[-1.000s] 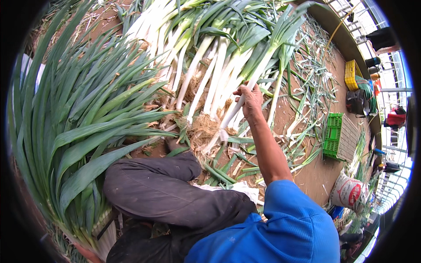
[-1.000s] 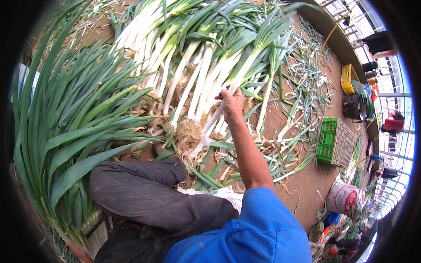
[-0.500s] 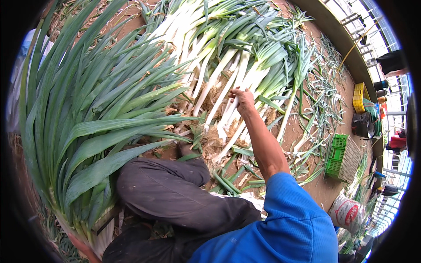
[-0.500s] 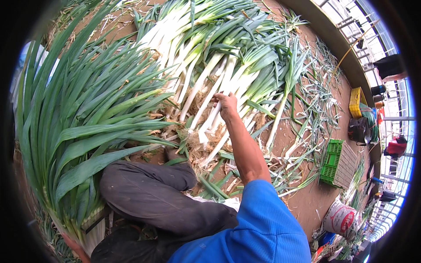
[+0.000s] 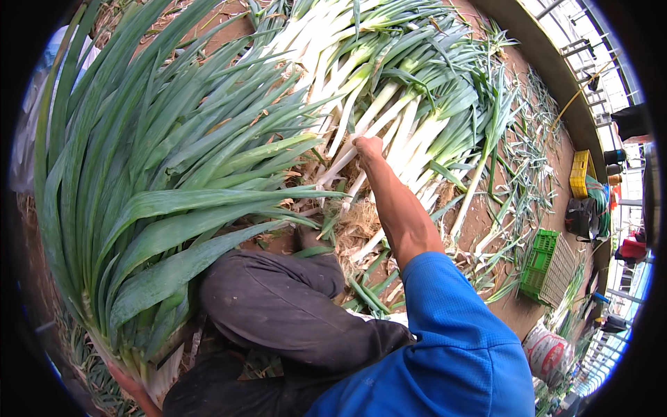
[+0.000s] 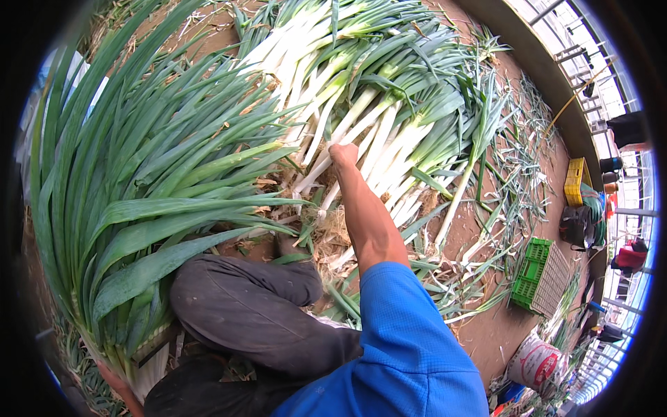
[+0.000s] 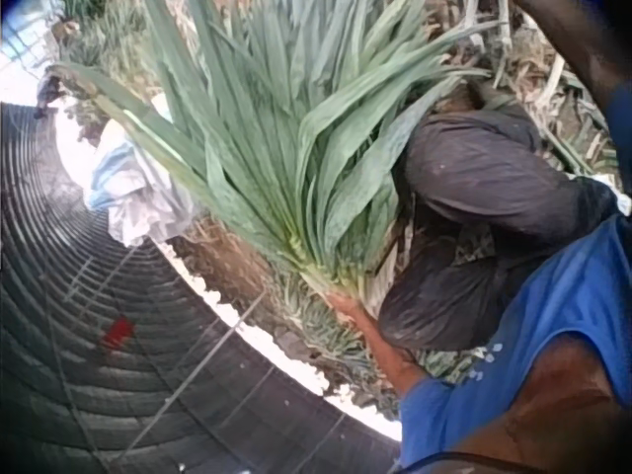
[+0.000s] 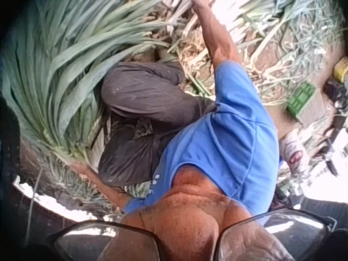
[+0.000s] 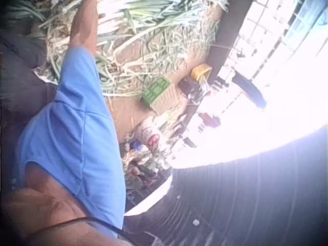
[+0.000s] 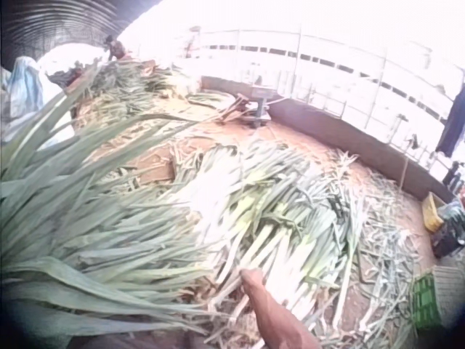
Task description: The person gathers long green leeks from a pile, aligns them by hand, and places them onto a scale to form a bundle. The person repeatedly picks up leeks, arranges them, and adjusts the bundle on the scale.
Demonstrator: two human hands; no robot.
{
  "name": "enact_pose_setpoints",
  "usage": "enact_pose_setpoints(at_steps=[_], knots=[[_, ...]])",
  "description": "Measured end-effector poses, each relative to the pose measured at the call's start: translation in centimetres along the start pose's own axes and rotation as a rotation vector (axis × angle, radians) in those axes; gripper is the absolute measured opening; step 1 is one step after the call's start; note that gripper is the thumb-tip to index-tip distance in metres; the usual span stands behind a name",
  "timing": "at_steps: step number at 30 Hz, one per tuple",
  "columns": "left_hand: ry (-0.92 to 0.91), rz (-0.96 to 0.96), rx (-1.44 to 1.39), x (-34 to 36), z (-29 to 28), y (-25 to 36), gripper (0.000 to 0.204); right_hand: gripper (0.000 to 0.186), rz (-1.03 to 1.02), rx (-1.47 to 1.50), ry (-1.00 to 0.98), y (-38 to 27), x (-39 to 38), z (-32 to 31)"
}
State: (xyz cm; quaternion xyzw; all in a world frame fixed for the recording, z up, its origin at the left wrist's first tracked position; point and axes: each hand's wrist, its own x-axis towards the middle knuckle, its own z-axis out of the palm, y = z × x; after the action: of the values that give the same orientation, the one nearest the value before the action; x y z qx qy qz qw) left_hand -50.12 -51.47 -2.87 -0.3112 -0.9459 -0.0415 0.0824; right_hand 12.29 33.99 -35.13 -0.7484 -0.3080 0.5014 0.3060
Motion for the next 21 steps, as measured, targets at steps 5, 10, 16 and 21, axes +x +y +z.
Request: enact_pose_setpoints(at_steps=[5, 10, 16, 21], knots=[[0.108, 0.263, 0.261, -0.6, -1.4, -0.5, 0.077, 0.027, -0.122, -0.048, 0.085, 1.5, 0.2, 3.4], [-0.088, -0.113, -0.093, -1.3, -0.4, 0.7, 0.065, 0.031, -0.037, 0.363, -0.073, 0.7, -2.8, 1.0], [-0.047, -0.132, -0.143, 0.3, 2.4, 0.1, 0.057, 0.018, -0.018, 0.597, -0.368, -5.5, -8.4, -8.9], [0.058, -0.092, -0.175, 0.5, 3.0, -3.0, 0.057, 0.021, 0.088, 0.875, -0.564, -11.2, -21.5, -14.9]])
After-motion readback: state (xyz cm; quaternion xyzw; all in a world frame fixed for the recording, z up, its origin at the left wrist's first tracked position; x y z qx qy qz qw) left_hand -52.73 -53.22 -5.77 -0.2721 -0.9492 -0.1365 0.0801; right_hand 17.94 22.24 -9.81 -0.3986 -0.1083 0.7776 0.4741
